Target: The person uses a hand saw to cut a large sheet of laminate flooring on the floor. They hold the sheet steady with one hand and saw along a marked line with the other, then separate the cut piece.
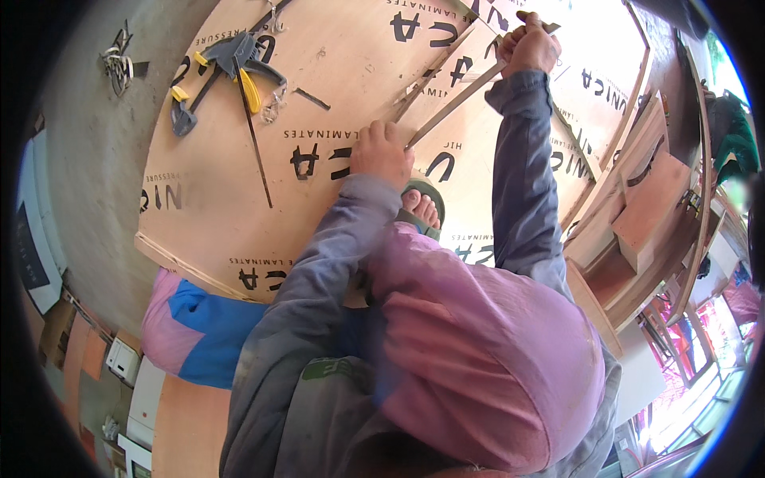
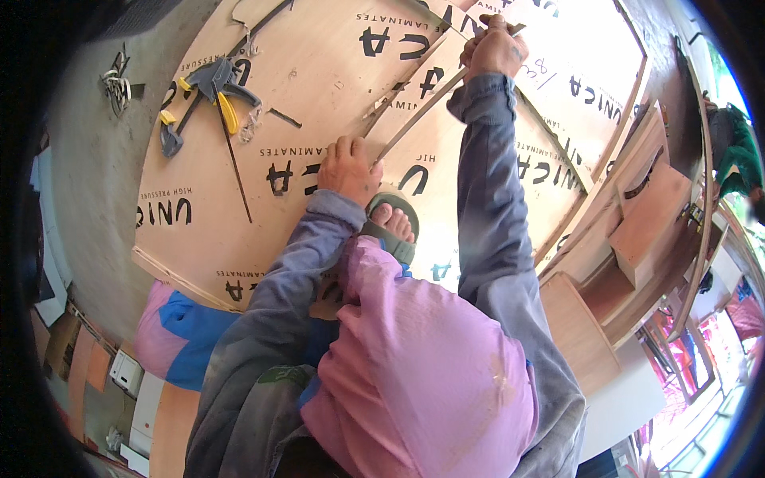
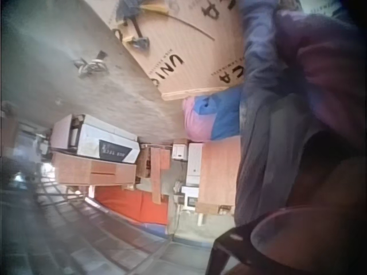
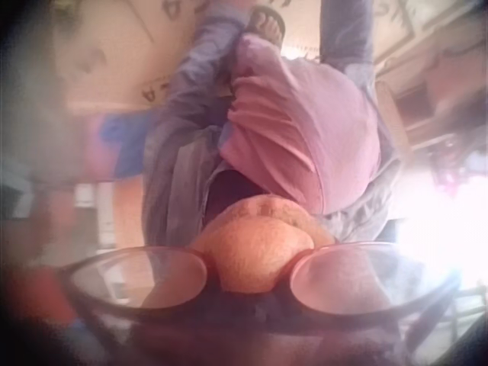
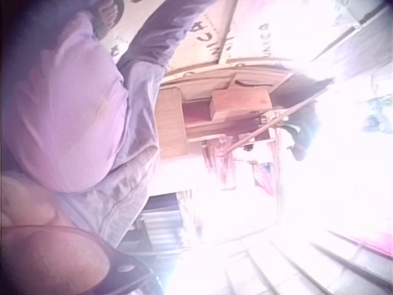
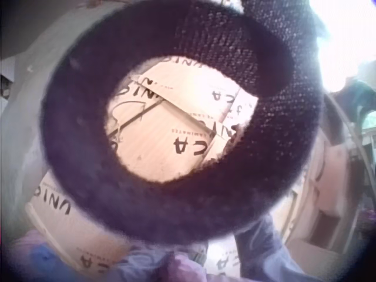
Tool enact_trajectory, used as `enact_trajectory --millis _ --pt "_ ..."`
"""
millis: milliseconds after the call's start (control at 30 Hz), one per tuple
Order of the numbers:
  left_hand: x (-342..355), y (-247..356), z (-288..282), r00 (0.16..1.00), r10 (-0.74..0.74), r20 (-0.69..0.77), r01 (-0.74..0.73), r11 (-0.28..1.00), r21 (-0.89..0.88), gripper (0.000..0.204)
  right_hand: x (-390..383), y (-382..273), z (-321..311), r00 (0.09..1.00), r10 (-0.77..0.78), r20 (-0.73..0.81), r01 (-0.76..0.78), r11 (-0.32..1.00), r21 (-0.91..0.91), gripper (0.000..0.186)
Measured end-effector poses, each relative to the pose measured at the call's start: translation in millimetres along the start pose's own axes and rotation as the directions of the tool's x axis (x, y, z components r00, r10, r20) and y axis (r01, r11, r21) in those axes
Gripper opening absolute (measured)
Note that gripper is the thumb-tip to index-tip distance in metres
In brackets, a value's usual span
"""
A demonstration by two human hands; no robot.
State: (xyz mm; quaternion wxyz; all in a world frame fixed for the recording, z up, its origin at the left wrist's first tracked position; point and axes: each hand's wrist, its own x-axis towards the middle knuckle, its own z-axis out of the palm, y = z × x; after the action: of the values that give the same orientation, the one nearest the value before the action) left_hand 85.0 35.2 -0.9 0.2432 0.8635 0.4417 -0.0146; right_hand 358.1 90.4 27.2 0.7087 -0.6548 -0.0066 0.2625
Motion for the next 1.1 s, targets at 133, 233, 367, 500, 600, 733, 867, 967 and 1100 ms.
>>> enact_trajectory --millis 133,233,367,500,600,733,867,967,1100 --pt "-23.4 -14.5 -3.4 0.999 0.023 0.027 -0.021 0.998 -0.054 0.056 -46.9 -19.3 9.1 0.992 -0.123 0.014 0.124 0.992 -0.029 0.023" --pt "-27.0 -22.4 -5.5 0.996 0.088 0.001 -0.087 0.989 -0.118 0.051 -64.1 -37.3 5.1 0.984 -0.171 0.047 0.174 0.983 -0.058 0.022" --pt "-2.0 -21.2 3.9 0.988 0.127 -0.087 -0.145 0.960 -0.239 0.044 -90.0 -66.8 -13.6 0.969 -0.246 -0.010 0.245 0.967 -0.067 0.023" --pt "30.7 -15.3 15.9 0.986 0.129 -0.109 -0.157 0.935 -0.318 0.040 -99.1 -85.8 -25.9 0.963 -0.263 -0.065 0.266 0.963 0.041 0.026" --pt "32.9 -25.7 18.2 0.974 0.077 -0.212 -0.171 0.866 -0.469 0.035 -88.4 -90.2 -19.1 0.936 -0.340 -0.088 0.346 0.937 0.054 0.025" --pt "1.0 -48.7 7.3 0.979 0.003 -0.203 -0.101 0.875 -0.474 0.041 -75.0 -77.9 6.6 0.929 -0.356 -0.098 0.359 0.933 0.010 0.025" --pt "-26.6 -36.9 -10.2 0.969 0.177 -0.173 -0.230 0.904 -0.361 0.042 -67.0 -40.8 24.8 0.969 -0.243 -0.047 0.243 0.970 0.001 0.025" --pt "-23.9 -28.6 2.3 0.954 0.132 -0.269 -0.193 0.958 -0.214 0.030 -50.8 -23.3 28.0 0.979 -0.191 -0.065 0.187 0.980 -0.061 0.026" --pt "-8.1 -24.9 10.0 0.980 0.076 -0.185 -0.115 0.971 -0.209 0.018 -33.6 -9.4 36.7 0.985 -0.125 -0.116 0.110 0.985 -0.130 0.023"
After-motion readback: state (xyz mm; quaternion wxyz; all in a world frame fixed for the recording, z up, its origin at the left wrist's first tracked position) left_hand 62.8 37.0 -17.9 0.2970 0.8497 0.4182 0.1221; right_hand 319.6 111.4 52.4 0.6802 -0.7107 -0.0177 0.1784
